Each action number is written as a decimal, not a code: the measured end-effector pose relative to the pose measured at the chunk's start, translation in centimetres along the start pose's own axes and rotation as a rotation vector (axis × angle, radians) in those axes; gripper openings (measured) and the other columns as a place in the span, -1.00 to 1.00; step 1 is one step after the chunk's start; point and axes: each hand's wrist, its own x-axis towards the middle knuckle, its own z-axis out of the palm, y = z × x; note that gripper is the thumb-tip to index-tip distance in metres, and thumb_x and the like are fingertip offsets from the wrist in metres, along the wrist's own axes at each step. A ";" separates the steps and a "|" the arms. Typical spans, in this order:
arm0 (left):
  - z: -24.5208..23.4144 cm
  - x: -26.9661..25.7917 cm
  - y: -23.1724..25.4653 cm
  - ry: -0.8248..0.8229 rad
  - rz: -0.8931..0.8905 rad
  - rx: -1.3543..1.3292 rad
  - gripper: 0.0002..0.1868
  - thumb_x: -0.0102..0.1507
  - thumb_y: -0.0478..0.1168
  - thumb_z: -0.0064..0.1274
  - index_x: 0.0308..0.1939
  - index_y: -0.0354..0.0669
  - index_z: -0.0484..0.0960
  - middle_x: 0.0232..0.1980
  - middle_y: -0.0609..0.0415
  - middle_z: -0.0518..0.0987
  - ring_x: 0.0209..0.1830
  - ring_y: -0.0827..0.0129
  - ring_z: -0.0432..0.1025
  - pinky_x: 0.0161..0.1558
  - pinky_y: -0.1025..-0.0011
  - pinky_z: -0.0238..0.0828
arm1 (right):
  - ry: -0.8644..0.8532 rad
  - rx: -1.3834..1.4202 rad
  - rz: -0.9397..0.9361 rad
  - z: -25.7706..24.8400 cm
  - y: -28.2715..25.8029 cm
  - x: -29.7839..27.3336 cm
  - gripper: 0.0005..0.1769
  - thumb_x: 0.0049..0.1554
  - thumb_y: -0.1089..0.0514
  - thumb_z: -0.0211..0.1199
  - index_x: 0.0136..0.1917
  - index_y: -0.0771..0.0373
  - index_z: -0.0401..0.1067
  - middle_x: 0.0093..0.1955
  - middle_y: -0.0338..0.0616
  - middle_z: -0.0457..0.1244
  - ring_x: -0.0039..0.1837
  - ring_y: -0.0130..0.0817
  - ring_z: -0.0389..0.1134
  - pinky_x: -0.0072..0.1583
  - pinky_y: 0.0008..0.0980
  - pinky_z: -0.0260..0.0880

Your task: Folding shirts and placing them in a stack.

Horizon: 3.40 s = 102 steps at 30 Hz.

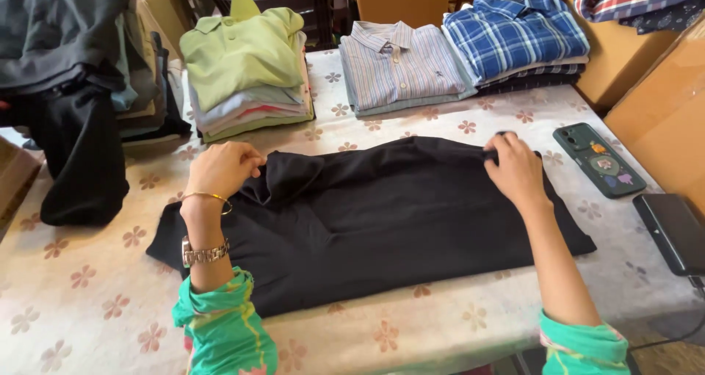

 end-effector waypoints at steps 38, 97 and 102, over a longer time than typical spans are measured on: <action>-1.8 -2.6 -1.0 0.240 0.057 -0.005 -0.65 0.33 0.11 0.03 -0.14 -0.04 0.72 -0.23 -0.01 0.70 -0.17 -0.02 0.54 -0.16 0.07 0.42 | -0.069 0.287 0.079 3.5 3.6 -2.1 -0.72 0.07 0.24 0.42 0.06 0.26 0.48 0.02 -0.14 0.33 -0.06 -0.23 0.39 0.03 -0.29 0.40; 3.7 -0.1 -13.4 0.466 0.242 -0.071 -0.79 0.15 -0.27 0.22 -0.14 -0.15 0.77 -0.22 -0.04 0.63 -0.23 0.06 0.53 -0.24 0.17 0.44 | 0.250 0.452 0.185 7.8 15.1 -3.4 -0.67 0.42 0.15 0.36 0.34 0.33 0.40 0.22 0.06 0.32 0.18 -0.19 0.35 0.28 -0.25 0.34; -0.8 -3.8 -0.5 0.265 0.135 0.167 -0.42 0.12 0.37 0.22 -0.55 -0.06 0.61 -0.44 0.10 0.59 -0.37 0.11 0.53 -0.39 0.15 0.37 | 0.235 0.403 -0.003 4.3 11.4 -3.3 -0.76 0.36 0.12 0.39 0.13 0.34 0.47 0.15 0.04 0.27 0.12 -0.20 0.31 0.26 -0.29 0.36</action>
